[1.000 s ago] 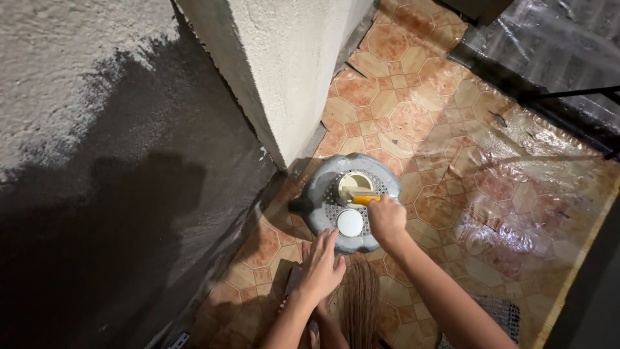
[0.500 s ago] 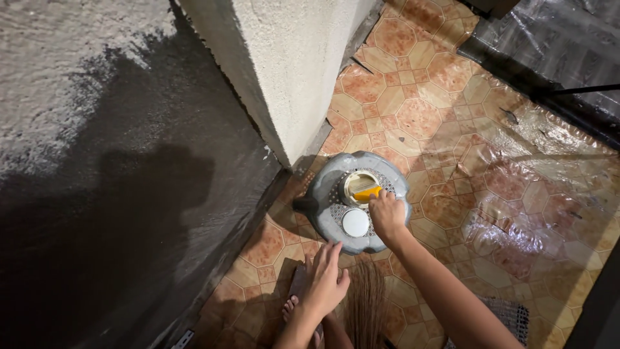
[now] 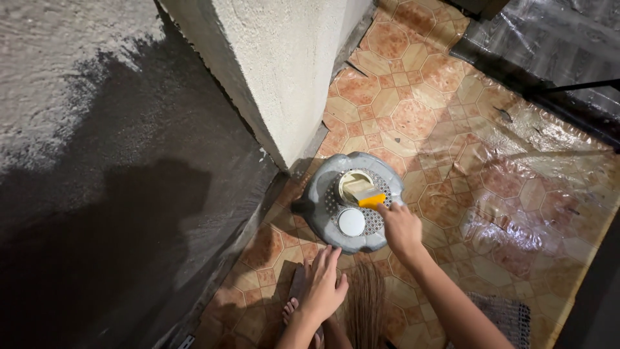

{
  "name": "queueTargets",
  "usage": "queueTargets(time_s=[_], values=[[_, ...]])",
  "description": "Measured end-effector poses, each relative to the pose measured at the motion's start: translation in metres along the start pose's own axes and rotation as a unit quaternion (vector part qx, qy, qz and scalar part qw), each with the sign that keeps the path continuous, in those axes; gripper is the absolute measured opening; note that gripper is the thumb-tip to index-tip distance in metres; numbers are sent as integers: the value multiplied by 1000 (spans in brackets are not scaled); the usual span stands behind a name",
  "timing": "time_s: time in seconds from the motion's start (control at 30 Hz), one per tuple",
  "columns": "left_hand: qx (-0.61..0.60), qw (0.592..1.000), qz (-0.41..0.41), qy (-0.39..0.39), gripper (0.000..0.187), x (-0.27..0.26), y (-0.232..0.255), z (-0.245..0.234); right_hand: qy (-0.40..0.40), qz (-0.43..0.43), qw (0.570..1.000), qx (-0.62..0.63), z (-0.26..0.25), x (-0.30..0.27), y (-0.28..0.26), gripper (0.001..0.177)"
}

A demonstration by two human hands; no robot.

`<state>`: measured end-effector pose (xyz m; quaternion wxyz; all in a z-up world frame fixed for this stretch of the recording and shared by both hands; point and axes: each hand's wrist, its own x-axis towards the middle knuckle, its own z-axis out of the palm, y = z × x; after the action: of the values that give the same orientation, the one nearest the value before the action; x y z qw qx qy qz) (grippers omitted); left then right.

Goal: The person paints a textured wall white using a yellow-handled brush. They repeatedly dip the brush into a small container on a stool and apply paint in vertical strokes along a corner edge, gradually covering the dark surface.

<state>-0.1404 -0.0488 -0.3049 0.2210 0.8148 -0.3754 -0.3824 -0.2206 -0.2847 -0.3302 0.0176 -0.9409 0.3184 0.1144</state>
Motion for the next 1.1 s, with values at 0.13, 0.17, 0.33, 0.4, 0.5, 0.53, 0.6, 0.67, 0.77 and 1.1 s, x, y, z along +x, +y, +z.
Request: queueTargets(time_s=[0.13,0.17,0.33,0.4,0.5,0.53,0.6,0.67,0.77,1.1], values=[[2,1000,13,13,66,-7,3,1,30,45,994,95,10,-31,13,38],[2,1000,8,11,65,-8,5,0,41,69,985,152,17,-37,17,39],[-3,999,28,38,65,-8,-4,18,25,166,936,308,55,-49,32,45],[-23,998,25,44,65,-8,-6,24,-16,227,917,328,64,-49,37,45],[-16,998,28,48,66,-9,-9,29,-13,233,913,334,96,-46,51,46],[-16,998,29,48,66,-9,-7,28,-13,233,913,334,102,-46,55,46],[-15,999,21,38,66,-9,-4,25,16,223,898,380,114,-46,61,46],[-18,999,18,31,66,-7,-3,24,17,219,880,421,124,-50,63,45],[-25,999,12,23,66,-5,-2,22,-3,232,820,524,147,-55,64,45],[-5,1000,-20,-2,67,2,-4,21,-125,273,457,837,130,-69,36,52]])
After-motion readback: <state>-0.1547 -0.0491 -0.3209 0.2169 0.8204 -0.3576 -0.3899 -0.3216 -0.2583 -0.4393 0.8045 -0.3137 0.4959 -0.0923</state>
